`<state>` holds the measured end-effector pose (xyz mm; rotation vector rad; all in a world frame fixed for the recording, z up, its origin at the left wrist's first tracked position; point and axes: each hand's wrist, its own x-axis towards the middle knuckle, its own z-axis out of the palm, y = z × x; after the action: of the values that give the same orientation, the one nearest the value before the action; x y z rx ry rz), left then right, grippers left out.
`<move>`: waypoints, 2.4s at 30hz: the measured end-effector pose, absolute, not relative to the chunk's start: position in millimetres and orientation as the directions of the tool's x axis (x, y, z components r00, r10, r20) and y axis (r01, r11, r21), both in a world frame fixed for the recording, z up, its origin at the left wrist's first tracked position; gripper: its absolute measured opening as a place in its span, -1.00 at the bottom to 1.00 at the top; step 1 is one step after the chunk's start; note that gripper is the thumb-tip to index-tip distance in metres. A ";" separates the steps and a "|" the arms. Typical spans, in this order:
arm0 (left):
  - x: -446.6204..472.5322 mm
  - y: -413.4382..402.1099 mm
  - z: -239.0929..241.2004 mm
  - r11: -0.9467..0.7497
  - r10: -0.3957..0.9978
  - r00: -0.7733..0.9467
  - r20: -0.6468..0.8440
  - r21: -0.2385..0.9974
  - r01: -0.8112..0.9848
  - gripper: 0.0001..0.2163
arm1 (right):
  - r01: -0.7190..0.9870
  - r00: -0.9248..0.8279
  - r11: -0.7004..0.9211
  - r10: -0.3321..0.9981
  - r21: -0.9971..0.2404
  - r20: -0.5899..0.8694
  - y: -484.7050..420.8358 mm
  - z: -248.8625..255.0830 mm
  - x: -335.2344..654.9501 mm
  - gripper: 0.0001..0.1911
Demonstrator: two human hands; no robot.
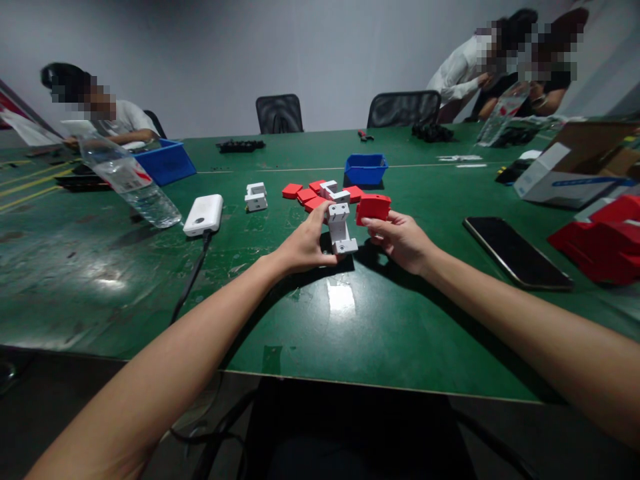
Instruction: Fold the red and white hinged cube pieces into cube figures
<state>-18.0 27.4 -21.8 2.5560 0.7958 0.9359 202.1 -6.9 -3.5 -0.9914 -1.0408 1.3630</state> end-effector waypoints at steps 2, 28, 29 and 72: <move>-17.8 26.8 -20.9 -0.795 0.600 0.629 0.494 0.456 0.400 -0.08 | -0.242 -0.043 -0.019 0.999 -0.970 -0.009 -6.3 -3.9 202.1 -0.65; -18.1 26.9 -21.9 -0.795 0.599 0.630 0.493 0.457 0.398 -0.08 | -0.261 -0.091 -0.088 0.994 -0.961 -0.066 -2.2 -12.1 204.3 -0.48; -18.0 26.8 -21.6 -0.794 0.601 0.631 0.491 0.461 0.397 -0.08 | -0.266 -0.093 -0.089 0.993 -0.960 -0.067 -2.3 -12.2 204.3 -0.45; -18.1 26.7 -21.0 -0.797 0.598 0.635 0.489 0.446 0.407 -0.08 | -0.167 -0.110 -0.069 0.993 -0.983 -0.051 -7.1 -6.0 201.7 -0.43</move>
<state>-18.1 26.7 -21.0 2.5644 0.8099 0.9231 201.7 -7.1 -6.0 -1.0720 -1.1267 1.4067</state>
